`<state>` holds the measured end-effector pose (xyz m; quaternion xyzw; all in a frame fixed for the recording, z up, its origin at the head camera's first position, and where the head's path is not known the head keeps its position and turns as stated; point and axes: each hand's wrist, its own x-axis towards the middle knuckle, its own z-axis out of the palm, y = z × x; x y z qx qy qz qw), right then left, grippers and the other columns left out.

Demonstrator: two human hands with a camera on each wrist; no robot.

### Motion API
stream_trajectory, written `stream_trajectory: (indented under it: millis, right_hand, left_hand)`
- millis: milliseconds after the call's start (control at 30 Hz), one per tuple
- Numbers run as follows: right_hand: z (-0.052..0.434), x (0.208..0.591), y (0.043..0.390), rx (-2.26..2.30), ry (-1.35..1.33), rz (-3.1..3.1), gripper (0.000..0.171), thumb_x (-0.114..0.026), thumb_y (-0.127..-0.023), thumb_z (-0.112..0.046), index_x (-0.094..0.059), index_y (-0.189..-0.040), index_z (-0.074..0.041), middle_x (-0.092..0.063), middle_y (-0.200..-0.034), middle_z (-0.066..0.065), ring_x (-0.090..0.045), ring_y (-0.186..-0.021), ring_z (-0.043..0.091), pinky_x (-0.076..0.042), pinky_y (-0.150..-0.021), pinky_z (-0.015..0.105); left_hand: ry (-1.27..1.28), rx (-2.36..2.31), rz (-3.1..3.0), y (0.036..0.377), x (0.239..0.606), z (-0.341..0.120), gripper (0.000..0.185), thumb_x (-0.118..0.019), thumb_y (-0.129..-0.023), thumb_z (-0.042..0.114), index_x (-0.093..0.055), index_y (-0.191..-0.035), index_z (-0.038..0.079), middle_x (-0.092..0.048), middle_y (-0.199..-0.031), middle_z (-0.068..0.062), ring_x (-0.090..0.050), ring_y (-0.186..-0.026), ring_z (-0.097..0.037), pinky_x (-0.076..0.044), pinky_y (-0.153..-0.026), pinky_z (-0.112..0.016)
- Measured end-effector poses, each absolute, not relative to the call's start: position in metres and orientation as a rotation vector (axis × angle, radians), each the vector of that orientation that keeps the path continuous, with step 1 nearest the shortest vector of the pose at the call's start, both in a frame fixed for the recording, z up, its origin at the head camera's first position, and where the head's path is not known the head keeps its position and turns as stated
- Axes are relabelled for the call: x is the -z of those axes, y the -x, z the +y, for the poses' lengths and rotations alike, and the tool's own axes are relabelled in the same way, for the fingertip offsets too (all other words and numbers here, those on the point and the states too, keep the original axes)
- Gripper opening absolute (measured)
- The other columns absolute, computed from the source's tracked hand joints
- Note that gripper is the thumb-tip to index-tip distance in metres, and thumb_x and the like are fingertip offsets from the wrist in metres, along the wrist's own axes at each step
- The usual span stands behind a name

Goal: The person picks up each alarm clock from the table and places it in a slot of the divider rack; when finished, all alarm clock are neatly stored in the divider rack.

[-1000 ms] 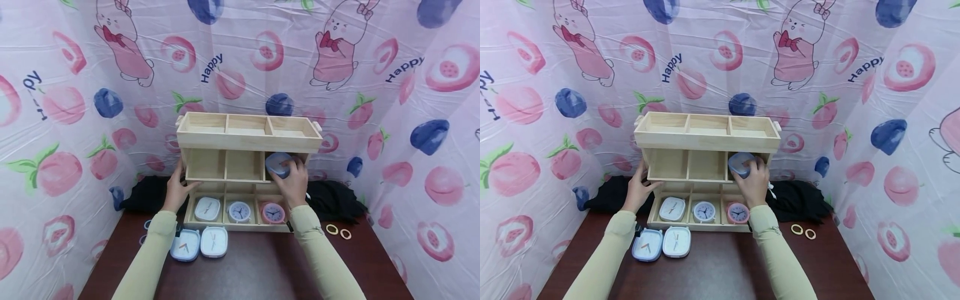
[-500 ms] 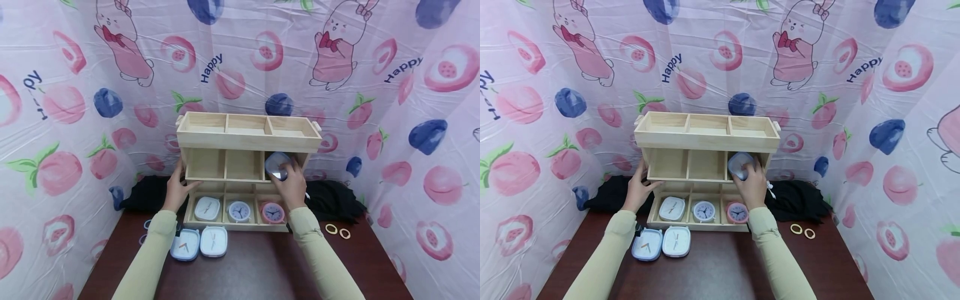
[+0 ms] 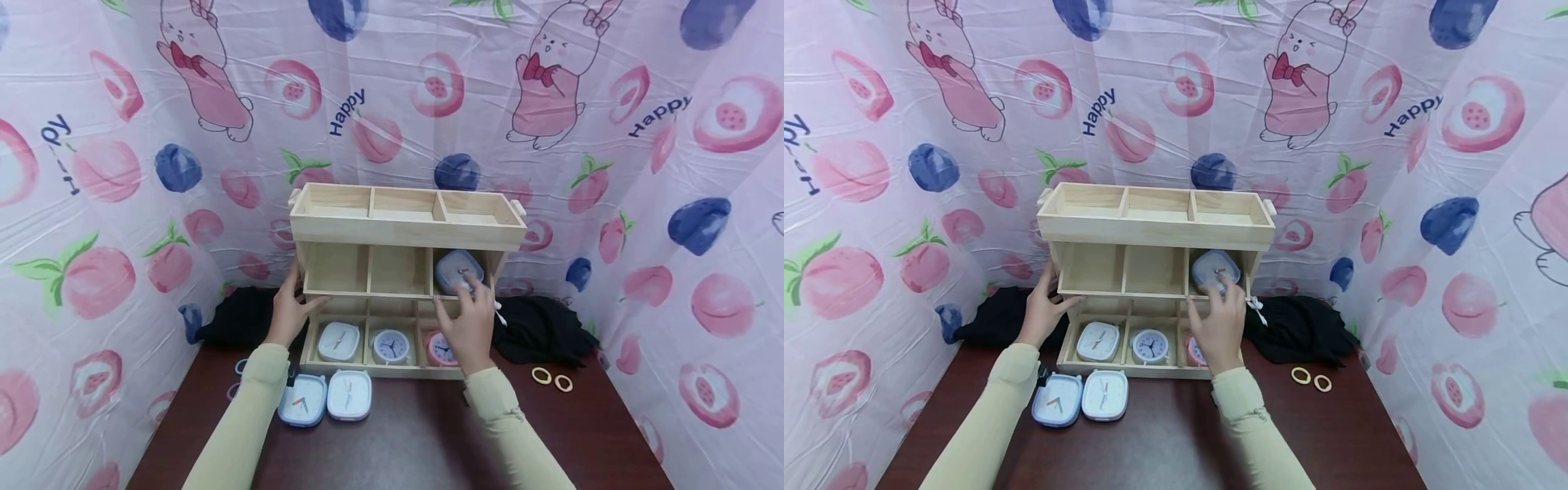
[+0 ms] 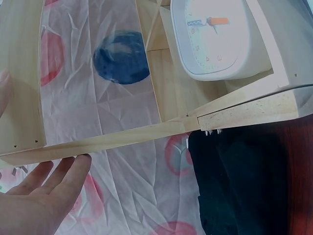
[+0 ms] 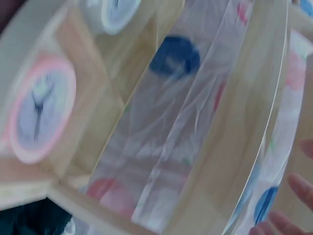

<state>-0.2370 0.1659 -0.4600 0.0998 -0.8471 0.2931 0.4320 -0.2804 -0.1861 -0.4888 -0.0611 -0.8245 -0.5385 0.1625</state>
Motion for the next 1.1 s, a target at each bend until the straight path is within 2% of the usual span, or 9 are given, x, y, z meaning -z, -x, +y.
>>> stream_trajectory:
  millis: [200,300,400,600,800,967,1100]
  right_hand:
    - [0.127,0.481,0.203,-0.786,-0.363,-2.111,0.031,-0.09,-0.081,-0.017,-0.077,-0.107,-0.003,-0.069,-0.112,0.019,-0.059,-0.105,0.038,-0.055,-0.087,0.05]
    - [0.108,0.5,0.189,-0.792,-0.426,-2.155,0.033,-0.09,-0.081,-0.018,-0.076,-0.107,-0.005,-0.068,-0.105,0.014,-0.059,-0.1,0.031,-0.055,-0.082,0.044]
    - [0.092,0.522,0.177,-0.79,-0.502,-2.228,0.037,-0.091,-0.08,-0.022,-0.076,-0.11,-0.006,-0.066,-0.104,0.01,-0.059,-0.098,0.026,-0.055,-0.083,0.042]
    - [0.069,0.553,0.158,-0.764,-0.614,-2.493,0.055,-0.094,-0.08,-0.041,-0.075,-0.123,-0.012,-0.068,-0.119,0.005,-0.059,-0.112,0.025,-0.057,-0.096,0.043]
    - [0.057,0.571,0.154,-0.648,-0.719,-2.706,0.081,-0.096,-0.071,-0.055,-0.07,-0.138,-0.02,-0.064,-0.137,0.003,-0.055,-0.124,0.027,-0.055,-0.105,0.048]
    - [0.05,0.583,0.156,-0.586,-0.772,-2.779,0.09,-0.097,-0.067,-0.059,-0.066,-0.145,-0.026,-0.062,-0.141,0.001,-0.053,-0.126,0.025,-0.053,-0.107,0.047]
    - [0.046,0.588,0.158,-0.561,-0.756,-2.806,0.092,-0.098,-0.066,-0.059,-0.066,-0.145,-0.026,-0.061,-0.141,0.001,-0.052,-0.126,0.024,-0.053,-0.107,0.045]
  left_hand:
    - [0.169,1.539,-2.347,0.28,0.488,-0.186,0.118,-0.087,-0.09,0.013,-0.008,-0.17,0.05,-0.04,-0.167,-0.022,-0.046,-0.15,-0.043,-0.048,-0.12,-0.063]
    - [0.171,1.549,-2.347,0.281,0.488,-0.186,0.118,-0.087,-0.09,0.013,-0.008,-0.17,0.05,-0.04,-0.167,-0.022,-0.046,-0.15,-0.043,-0.048,-0.121,-0.063]
    - [0.173,1.56,-2.347,0.281,0.489,-0.186,0.118,-0.087,-0.09,0.013,-0.008,-0.169,0.05,-0.041,-0.166,-0.022,-0.046,-0.15,-0.043,-0.047,-0.121,-0.062]
    - [0.171,1.576,-2.343,0.28,0.489,-0.186,0.118,-0.087,-0.09,0.012,-0.008,-0.169,0.05,-0.04,-0.167,-0.022,-0.045,-0.151,-0.043,-0.046,-0.122,-0.063]
    - [0.168,1.575,-2.333,0.281,0.49,-0.186,0.119,-0.088,-0.09,0.011,-0.009,-0.17,0.049,-0.04,-0.166,-0.023,-0.045,-0.151,-0.043,-0.047,-0.121,-0.063]
    - [0.172,1.581,-2.331,0.279,0.49,-0.186,0.118,-0.088,-0.09,0.013,-0.009,-0.169,0.05,-0.039,-0.168,-0.023,-0.044,-0.152,-0.043,-0.047,-0.121,-0.063]
    - [0.18,1.577,-2.328,0.28,0.489,-0.186,0.118,-0.088,-0.09,0.012,-0.01,-0.169,0.05,-0.041,-0.166,-0.022,-0.046,-0.151,-0.043,-0.048,-0.12,-0.063]
